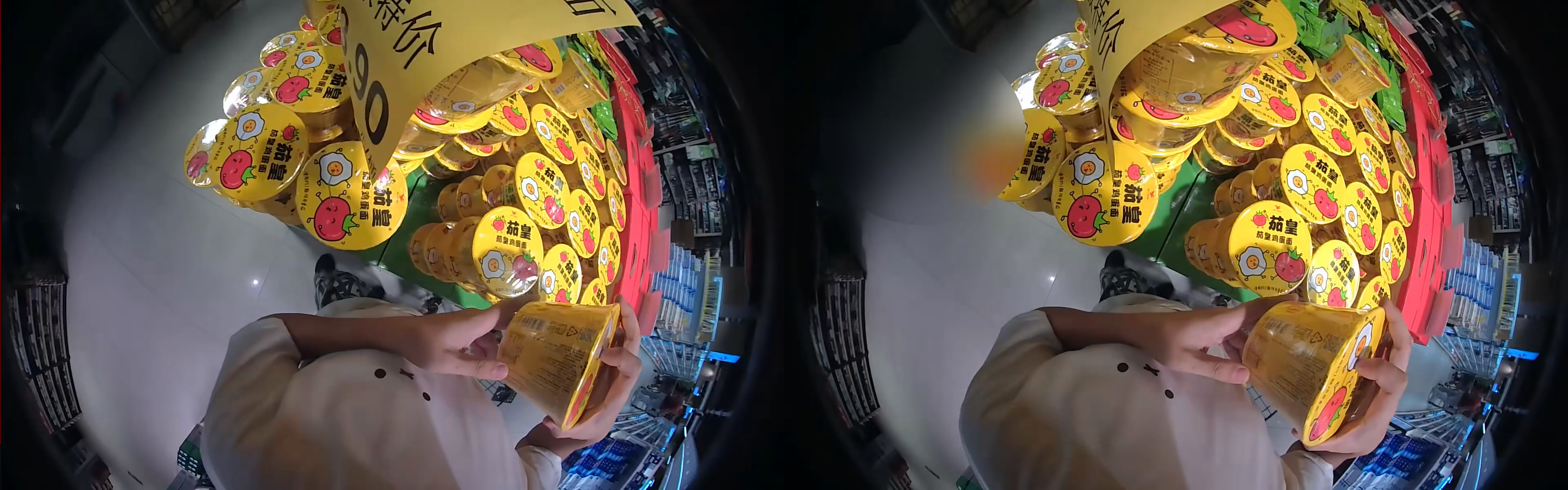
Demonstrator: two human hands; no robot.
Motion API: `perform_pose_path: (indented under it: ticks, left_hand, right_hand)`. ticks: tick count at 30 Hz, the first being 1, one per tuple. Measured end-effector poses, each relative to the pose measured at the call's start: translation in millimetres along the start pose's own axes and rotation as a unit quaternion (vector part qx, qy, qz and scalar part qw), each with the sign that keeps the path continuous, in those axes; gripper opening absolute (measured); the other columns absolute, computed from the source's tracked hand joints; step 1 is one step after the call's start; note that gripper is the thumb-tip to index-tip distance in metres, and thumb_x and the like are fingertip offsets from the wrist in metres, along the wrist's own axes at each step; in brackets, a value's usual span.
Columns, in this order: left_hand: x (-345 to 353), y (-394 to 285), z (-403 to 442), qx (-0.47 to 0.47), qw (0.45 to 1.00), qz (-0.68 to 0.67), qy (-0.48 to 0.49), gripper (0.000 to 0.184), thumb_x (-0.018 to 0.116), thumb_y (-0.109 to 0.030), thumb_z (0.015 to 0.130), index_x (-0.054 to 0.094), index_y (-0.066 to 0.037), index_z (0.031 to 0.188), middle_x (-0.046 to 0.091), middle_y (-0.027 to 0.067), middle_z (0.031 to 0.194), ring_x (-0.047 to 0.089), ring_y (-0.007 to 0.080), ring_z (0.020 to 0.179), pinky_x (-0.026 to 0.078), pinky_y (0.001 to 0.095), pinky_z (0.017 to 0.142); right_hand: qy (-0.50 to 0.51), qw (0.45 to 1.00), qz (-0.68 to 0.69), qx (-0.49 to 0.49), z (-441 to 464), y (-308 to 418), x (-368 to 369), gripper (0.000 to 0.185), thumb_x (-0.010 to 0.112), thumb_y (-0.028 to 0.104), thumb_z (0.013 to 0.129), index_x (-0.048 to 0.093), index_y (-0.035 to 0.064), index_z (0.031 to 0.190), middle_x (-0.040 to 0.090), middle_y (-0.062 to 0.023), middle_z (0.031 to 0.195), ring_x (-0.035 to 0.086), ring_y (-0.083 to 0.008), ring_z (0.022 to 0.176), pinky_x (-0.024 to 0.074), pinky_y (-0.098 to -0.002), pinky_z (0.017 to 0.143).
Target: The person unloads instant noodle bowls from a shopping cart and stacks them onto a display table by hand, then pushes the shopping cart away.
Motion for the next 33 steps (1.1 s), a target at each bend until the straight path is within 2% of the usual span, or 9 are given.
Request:
perform_pose_path:
  ticks: [1,6,10,12,14,16,22,28,33]
  left_hand:
    - [1,-11,-7,0.014,0.998,0.021,-0.049,0.075,0.062,-0.014,0.102,0.018,-0.001,0.161,0.054,0.0132,0.14,0.062,0.0191,0.114,0.052,0.0338,0.096]
    - [-40,4,-47,0.079,0.887,0.305,-0.338,0.015,0.061,-0.01,0.101,0.065,0.0,0.112,0.063,0.0014,0.077,0.057,0.0097,0.064,0.046,0.0244,0.06]
    - [-96,84,-71,-0.009,0.854,0.298,-0.426,0.023,0.051,-0.011,0.106,0.057,0.002,0.125,0.065,0.0078,0.105,0.061,0.0123,0.094,0.049,0.0281,0.082]
    - [-124,127,-68,0.077,0.786,0.298,-0.537,0.035,0.052,-0.023,0.108,0.052,0.001,0.132,0.062,0.0185,0.123,0.061,0.0272,0.113,0.048,0.0374,0.096]
    - [-154,166,-64,0.001,0.804,0.178,-0.567,0.058,0.039,-0.039,0.111,0.036,0.0,0.154,0.042,0.0223,0.155,0.04,0.034,0.145,0.03,0.0409,0.12]
    - [-196,198,-60,-0.025,0.805,0.183,-0.564,0.068,0.03,-0.049,0.111,0.027,-0.002,0.16,0.03,0.0212,0.164,0.028,0.0315,0.153,0.023,0.0395,0.124]
    - [-232,228,-35,-0.05,0.857,0.005,-0.512,0.073,0.027,-0.058,0.108,0.03,-0.006,0.16,0.036,0.0127,0.162,0.036,0.0239,0.149,0.028,0.0361,0.121]
    - [-232,258,-47,-0.018,0.848,-0.032,-0.529,0.055,0.031,-0.047,0.111,0.051,-0.007,0.142,0.06,0.0074,0.138,0.06,0.0197,0.124,0.047,0.0362,0.106]
    - [-230,260,-54,-0.051,0.859,0.169,-0.481,0.049,0.032,-0.04,0.112,0.047,-0.006,0.145,0.058,0.0091,0.139,0.058,0.0204,0.126,0.046,0.0377,0.108]
  right_hand:
    - [0.003,1.0,-0.002,0.001,-1,-3,1,0.058,0.092,0.04,0.071,0.051,0.0092,0.099,0.04,-0.0343,0.15,0.048,-0.0444,0.137,0.0382,-0.0509,0.114]
    - [-0.016,1.0,0.01,-0.006,-3,-3,1,0.086,0.098,0.056,0.054,0.05,0.0107,0.11,0.033,-0.0342,0.154,0.042,-0.0457,0.141,0.038,-0.0536,0.116]
    - [-0.029,0.999,0.031,0.017,-4,-1,6,0.087,0.098,0.058,0.053,0.05,0.0094,0.107,0.036,-0.0349,0.152,0.045,-0.0458,0.139,0.0387,-0.0535,0.115]
    - [-0.022,0.998,0.059,0.024,-7,-2,15,0.045,0.084,0.031,0.085,0.049,0.0045,0.095,0.043,-0.0358,0.147,0.049,-0.044,0.136,0.043,-0.0549,0.111]
    - [0.083,0.992,0.088,0.042,-20,-24,-12,0.089,0.099,0.059,0.05,0.051,0.0061,0.103,0.04,-0.037,0.148,0.048,-0.0443,0.136,0.0369,-0.0529,0.114]
    - [0.129,0.985,0.067,0.088,-31,-30,-24,0.093,0.102,0.054,0.048,0.05,0.0071,0.109,0.036,-0.0346,0.153,0.044,-0.0417,0.139,0.0316,-0.0512,0.117]
    - [0.19,0.95,0.011,0.246,-79,-62,-64,0.085,0.099,0.033,0.057,0.047,0.0062,0.119,0.034,-0.0245,0.154,0.042,-0.0289,0.138,0.032,-0.0389,0.115]
    - [0.151,0.911,-0.18,0.338,-133,-93,-65,0.079,0.096,0.028,0.054,0.053,0.0069,0.116,0.049,-0.023,0.143,0.048,-0.0412,0.133,0.042,-0.0445,0.109]
    - [0.127,0.923,-0.153,0.328,-159,-126,-62,0.079,0.096,0.029,0.055,0.053,0.0072,0.117,0.047,-0.0251,0.147,0.044,-0.0443,0.137,0.0408,-0.0469,0.11]
Point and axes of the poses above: each hand's wrist, its own z-axis towards the middle knuckle, its own x-axis out of the palm, y = z × x, the point moved 2 cm from there along z, towards the middle knuckle
